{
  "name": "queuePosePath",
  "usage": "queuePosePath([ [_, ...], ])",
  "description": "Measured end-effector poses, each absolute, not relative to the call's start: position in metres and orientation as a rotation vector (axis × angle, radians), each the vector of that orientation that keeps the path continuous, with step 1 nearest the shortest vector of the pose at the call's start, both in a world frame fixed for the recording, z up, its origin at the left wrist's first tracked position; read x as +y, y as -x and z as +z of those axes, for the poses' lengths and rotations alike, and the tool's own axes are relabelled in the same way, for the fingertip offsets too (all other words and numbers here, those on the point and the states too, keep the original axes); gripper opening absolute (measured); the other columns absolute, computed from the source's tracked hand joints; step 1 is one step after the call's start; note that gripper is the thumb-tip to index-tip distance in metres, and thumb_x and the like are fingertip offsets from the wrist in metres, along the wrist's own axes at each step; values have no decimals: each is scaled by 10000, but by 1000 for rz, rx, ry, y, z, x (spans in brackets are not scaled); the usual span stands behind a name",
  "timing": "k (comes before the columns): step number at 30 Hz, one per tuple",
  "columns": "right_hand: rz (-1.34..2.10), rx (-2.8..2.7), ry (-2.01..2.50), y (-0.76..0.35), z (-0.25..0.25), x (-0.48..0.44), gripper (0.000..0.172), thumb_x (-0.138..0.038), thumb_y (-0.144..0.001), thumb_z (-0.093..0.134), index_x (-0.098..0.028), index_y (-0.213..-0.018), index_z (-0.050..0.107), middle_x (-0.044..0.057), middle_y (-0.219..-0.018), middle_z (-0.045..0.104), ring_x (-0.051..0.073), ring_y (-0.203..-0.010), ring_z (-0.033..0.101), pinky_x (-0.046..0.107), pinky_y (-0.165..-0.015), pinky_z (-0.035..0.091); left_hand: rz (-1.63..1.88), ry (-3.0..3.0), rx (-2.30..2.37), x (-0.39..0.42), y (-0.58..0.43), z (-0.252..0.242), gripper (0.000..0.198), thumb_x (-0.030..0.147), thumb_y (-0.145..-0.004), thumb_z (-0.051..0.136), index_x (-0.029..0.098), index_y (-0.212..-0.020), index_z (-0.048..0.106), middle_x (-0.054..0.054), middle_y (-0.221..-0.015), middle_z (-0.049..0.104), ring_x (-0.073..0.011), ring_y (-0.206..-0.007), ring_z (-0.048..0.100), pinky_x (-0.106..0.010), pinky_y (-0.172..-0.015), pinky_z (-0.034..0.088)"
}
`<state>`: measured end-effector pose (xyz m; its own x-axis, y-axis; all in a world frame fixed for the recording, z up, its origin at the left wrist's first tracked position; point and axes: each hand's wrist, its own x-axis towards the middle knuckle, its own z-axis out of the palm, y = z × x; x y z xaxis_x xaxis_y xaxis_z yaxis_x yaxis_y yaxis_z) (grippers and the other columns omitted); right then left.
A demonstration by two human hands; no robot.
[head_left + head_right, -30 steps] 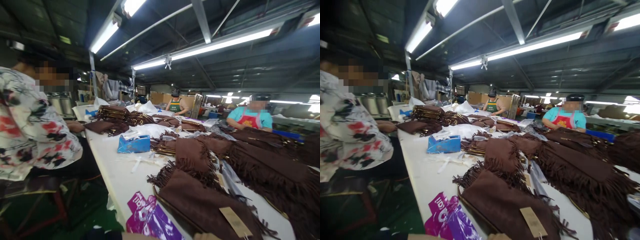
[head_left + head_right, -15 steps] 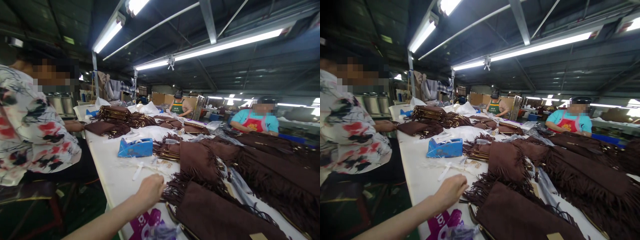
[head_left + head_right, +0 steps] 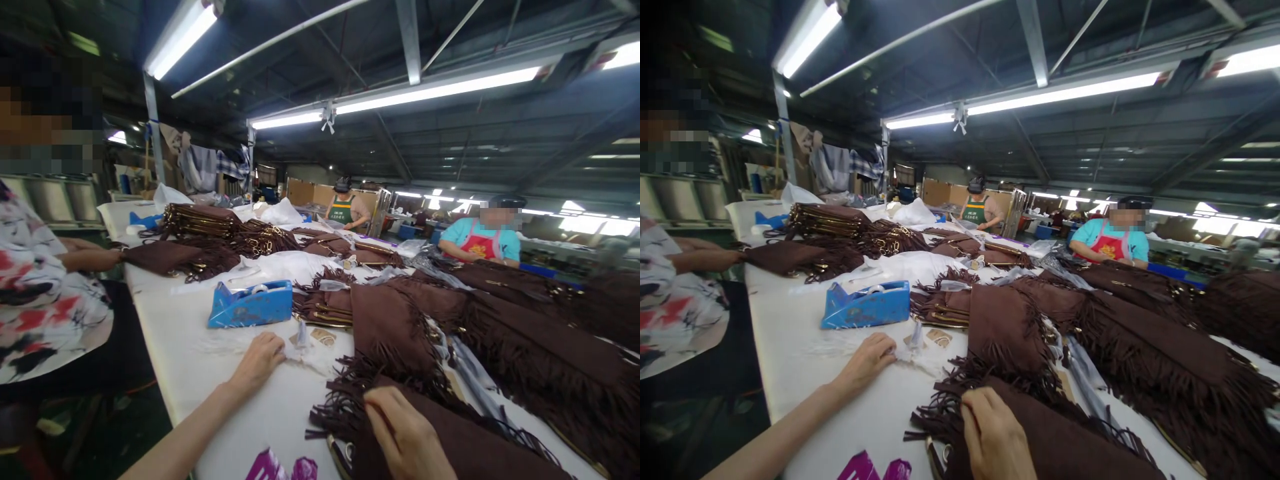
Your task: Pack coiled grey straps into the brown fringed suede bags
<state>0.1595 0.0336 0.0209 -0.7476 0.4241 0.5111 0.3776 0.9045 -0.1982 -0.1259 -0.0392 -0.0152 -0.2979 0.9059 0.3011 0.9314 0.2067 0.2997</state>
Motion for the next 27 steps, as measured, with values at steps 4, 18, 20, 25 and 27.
queuePosePath([
  [4,137,-2451,812,-77,12,65,234,-83,-834,406,-177,-950,585,42,-848,643,144,-768,626,219,-669,490,-734,1837,-2368,-39,129,-18,68,149,-805,490,170,-765,540,-32,-835,572,-185,-873,506,-296,-785,380],
  [18,-430,-2574,800,-96,6,110,279,42,-758,428,-166,-699,604,52,-687,616,187,-671,571,261,-620,384,-631,1838,-2432,-32,131,-18,169,175,-801,544,157,-633,547,-33,-724,550,-196,-801,528,-291,-717,377],
  [20,-490,-2525,849,-125,14,120,294,43,-764,404,-169,-692,596,49,-675,613,180,-665,573,256,-613,375,-609,1835,-2428,-32,130,-16,184,174,-803,526,162,-620,536,-30,-714,547,-195,-797,530,-291,-714,380],
  [25,-607,-2361,1020,-212,37,123,296,-94,-853,359,-197,-665,563,24,-622,595,164,-575,579,249,-517,347,-666,1863,-2352,-35,138,-21,226,233,-805,457,185,-590,509,-28,-689,558,-194,-772,538,-295,-709,407],
  [27,-606,-2299,1073,-242,44,110,313,-198,-897,334,-215,-679,558,6,-624,599,145,-542,575,240,-497,353,-723,1878,-2282,-35,142,-26,228,273,-806,419,193,-628,537,-39,-713,586,-200,-767,548,-309,-716,429],
])
